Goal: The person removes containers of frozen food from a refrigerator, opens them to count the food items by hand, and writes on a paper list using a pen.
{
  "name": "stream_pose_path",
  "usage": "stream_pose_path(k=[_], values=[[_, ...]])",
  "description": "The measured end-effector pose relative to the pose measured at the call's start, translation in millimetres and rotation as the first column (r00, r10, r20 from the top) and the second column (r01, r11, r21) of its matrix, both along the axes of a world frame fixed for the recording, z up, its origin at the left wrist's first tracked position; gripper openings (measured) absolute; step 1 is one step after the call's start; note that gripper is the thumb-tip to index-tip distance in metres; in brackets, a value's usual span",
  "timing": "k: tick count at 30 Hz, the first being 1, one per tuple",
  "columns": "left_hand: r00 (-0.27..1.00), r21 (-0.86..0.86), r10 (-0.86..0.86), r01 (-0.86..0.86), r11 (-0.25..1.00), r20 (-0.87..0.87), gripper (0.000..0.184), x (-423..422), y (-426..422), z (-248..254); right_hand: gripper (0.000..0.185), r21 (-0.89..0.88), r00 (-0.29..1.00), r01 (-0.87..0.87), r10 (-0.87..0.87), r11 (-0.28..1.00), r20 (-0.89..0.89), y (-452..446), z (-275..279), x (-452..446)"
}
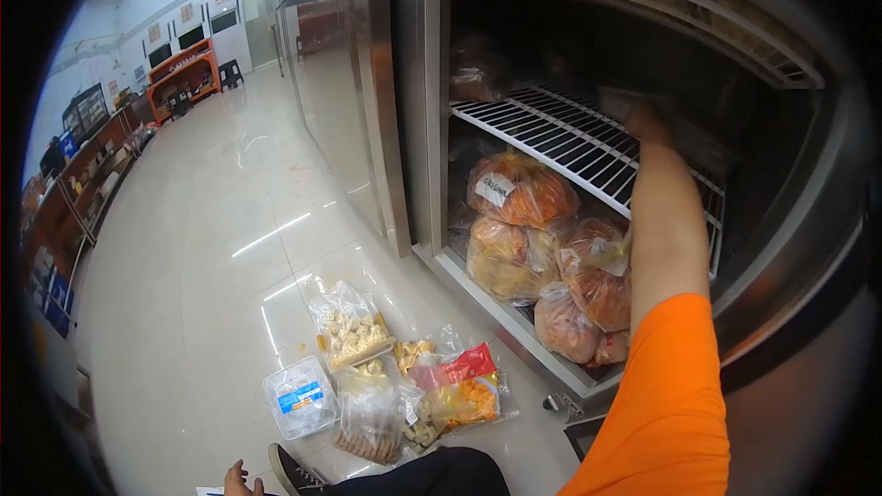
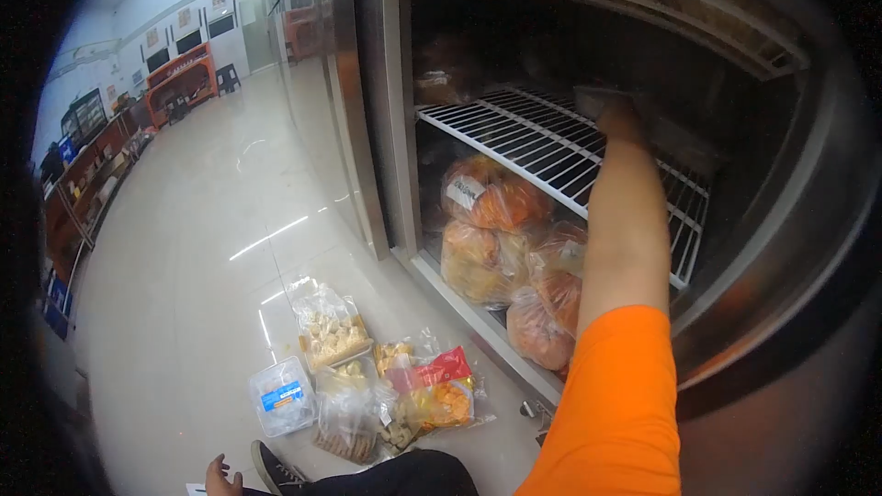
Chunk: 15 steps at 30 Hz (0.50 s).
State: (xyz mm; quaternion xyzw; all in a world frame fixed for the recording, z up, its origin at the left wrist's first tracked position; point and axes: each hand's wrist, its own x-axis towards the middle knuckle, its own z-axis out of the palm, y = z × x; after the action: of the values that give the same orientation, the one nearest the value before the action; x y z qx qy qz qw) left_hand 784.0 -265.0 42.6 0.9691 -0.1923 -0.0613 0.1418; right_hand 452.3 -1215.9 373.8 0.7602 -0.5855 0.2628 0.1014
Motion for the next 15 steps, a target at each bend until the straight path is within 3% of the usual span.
stream_pose_path(k=[4, 8, 11, 15], values=[[0.997, -0.049, -0.062, 0.064, 0.997, 0.041, 0.061, 16.4, 18.0, -23.4, 0.036, 0.006, 0.999, 0.050, -0.050, 0.999, 0.001, 3.0, -5.4, -1.0], [0.999, -0.111, -0.051, 0.052, 0.992, 0.017, 0.060, 6.3, 23.0, -16.5, 0.031, 0.019, 0.992, 0.073, -0.075, 0.997, 0.103, 60.0, -3.4, 3.2], [0.999, -0.149, -0.042, 0.038, 0.988, -0.023, 0.060, 8.3, 30.8, -19.2, 0.036, 0.037, 0.999, -0.004, 0.002, 0.999, 0.033, 73.7, -13.1, 3.6], [0.995, -0.208, -0.085, 0.072, 0.976, -0.052, 0.063, 7.4, 40.8, -19.6, 0.037, -0.096, 0.973, -0.166, 0.178, 0.981, 0.144, 148.2, -14.2, 13.2]])
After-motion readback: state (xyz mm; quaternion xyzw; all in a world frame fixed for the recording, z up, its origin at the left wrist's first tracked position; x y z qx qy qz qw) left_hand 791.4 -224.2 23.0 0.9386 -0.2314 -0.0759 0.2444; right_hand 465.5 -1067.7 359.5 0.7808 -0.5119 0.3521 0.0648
